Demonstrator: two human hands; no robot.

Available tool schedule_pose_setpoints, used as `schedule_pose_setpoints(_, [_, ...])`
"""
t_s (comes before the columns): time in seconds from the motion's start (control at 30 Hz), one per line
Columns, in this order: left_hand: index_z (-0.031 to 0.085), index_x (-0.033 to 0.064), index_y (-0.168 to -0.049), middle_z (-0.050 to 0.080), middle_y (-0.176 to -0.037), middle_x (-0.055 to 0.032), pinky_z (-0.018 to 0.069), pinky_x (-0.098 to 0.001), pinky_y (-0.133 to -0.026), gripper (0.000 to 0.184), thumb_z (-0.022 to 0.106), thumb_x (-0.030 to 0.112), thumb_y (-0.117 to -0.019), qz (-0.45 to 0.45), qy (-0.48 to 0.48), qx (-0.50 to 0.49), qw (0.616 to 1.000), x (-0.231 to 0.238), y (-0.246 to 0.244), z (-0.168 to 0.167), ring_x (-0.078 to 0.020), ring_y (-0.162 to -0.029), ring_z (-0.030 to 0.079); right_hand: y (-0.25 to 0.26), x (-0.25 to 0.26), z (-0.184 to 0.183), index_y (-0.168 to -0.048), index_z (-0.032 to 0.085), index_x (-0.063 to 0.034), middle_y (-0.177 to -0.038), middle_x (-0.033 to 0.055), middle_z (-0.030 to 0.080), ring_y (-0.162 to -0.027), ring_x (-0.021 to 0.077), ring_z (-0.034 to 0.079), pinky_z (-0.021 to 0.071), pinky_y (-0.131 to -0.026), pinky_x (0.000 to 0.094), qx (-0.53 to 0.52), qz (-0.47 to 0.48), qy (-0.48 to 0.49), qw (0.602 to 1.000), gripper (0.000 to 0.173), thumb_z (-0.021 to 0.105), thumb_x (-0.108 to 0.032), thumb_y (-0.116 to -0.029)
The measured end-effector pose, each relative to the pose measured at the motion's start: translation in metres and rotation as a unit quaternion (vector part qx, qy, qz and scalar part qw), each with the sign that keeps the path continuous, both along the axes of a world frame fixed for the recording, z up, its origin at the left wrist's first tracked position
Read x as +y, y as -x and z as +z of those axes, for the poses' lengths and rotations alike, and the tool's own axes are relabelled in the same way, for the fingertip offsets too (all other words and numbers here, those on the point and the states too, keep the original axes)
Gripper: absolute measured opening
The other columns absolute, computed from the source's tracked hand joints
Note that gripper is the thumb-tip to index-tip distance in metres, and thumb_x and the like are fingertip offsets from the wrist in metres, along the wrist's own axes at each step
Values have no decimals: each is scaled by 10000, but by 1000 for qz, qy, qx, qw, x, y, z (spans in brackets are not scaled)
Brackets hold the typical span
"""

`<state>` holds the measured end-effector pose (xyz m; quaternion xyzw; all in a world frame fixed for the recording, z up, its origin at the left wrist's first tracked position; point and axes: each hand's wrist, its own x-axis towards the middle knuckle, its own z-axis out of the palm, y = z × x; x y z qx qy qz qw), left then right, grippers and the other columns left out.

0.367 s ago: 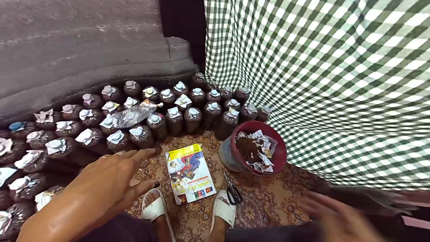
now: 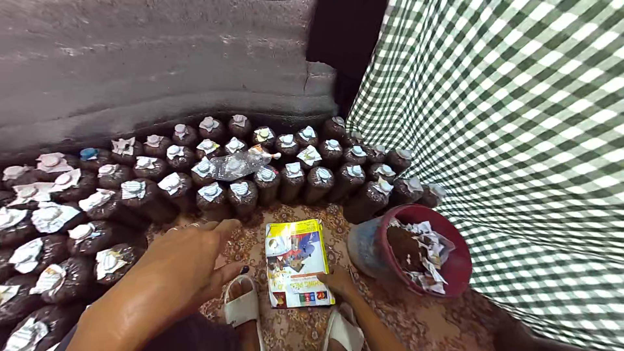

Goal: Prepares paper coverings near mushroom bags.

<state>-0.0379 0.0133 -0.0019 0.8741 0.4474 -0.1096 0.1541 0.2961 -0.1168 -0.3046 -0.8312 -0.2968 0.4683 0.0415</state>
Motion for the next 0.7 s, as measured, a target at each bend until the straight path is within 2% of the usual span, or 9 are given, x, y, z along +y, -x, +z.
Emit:
schedule_pose_setpoints(0.13, [569, 269, -1457, 709, -1183, -30, 564, -537, -814, 658, 602, 658, -928, 3, 3, -2, 1000, 0, -4, 5, -265, -959, 699, 25, 20, 115, -1227, 692, -20, -1137, 202, 706, -1068, 360, 683, 520, -961, 565, -100, 92, -148, 980, 362, 641, -282, -982])
schedule_pose_setpoints(0.23, [560, 267, -1464, 702, -1194, -35, 559, -520, -837, 649, 622, 635, -933, -4, 17, -2, 1000, 0, -11, 10, -253, -984, 695, 45, 13, 165, -1284, 711, -85, -1137, 157, 735, -985, 363, 717, 568, -833, 589, -192, 168, -286, 924, 384, 675, -165, -910])
schedule_pose_setpoints(0.3, [549, 260, -1474, 693, -1245, -47, 533, -551, -906, 651, 620, 627, -942, -3, 25, 2, 1000, -1, -19, 12, -279, -1077, 677, 45, 7, 158, -1265, 717, -50, -1128, 199, 725, -979, 413, 715, 579, -769, 604, -243, 215, -332, 886, 415, 700, -74, -851])
schedule_pose_setpoints(0.37, [581, 235, -1437, 705, -1193, -55, 544, -551, -886, 638, 630, 626, -935, -15, 7, -10, 1000, 2, -26, 13, -282, -1052, 683, 41, 11, 159, -1198, 744, -36, -1076, 211, 724, -939, 422, 721, 585, -697, 594, -285, 214, -378, 854, 401, 717, -34, -799])
schedule_pose_setpoints(0.43, [563, 242, -1463, 699, -1211, -54, 540, -542, -901, 650, 612, 632, -946, -31, 33, -3, 999, -5, -30, 14, -276, -1073, 678, 43, -4, 161, -1186, 748, -32, -1046, 209, 726, -904, 418, 720, 577, -680, 604, -279, 176, -388, 861, 373, 705, -43, -815])
schedule_pose_setpoints(0.5, [543, 256, -1480, 697, -1229, -41, 540, -525, -918, 648, 605, 627, -953, -47, 45, -1, 998, -5, -38, 15, -258, -1085, 678, 37, -10, 161, -1253, 724, -60, -1110, 171, 726, -940, 356, 712, 572, -791, 585, -212, 107, -357, 903, 364, 677, -104, -894])
schedule_pose_setpoints(0.57, [548, 247, -1470, 691, -1234, -45, 536, -517, -917, 635, 621, 609, -953, -43, 40, 9, 998, -4, -47, 16, -258, -1088, 671, 37, -11, 151, -1275, 708, -65, -1127, 123, 732, -915, 249, 714, 585, -836, 478, -112, 20, -354, 928, 363, 688, -151, -922])
schedule_pose_setpoints(0.63, [557, 236, -1462, 689, -1237, -41, 537, -507, -913, 639, 631, 607, -947, -46, 34, 13, 998, -6, -55, 16, -251, -1090, 670, 46, -15, 134, -1254, 701, -21, -1067, 102, 742, -821, 160, 696, 584, -758, 352, -6, -66, -386, 920, 363, 715, -125, -907])
schedule_pose_setpoints(0.7, [548, 249, -1465, 689, -1233, -20, 541, -495, -912, 640, 604, 628, -952, -56, 45, 11, 997, -7, -60, 16, -229, -1085, 669, 54, -17, 116, -1261, 675, 17, -1073, 113, 749, -832, 149, 734, 627, -745, 312, 105, -151, -405, 896, 368, 708, -59, -903])
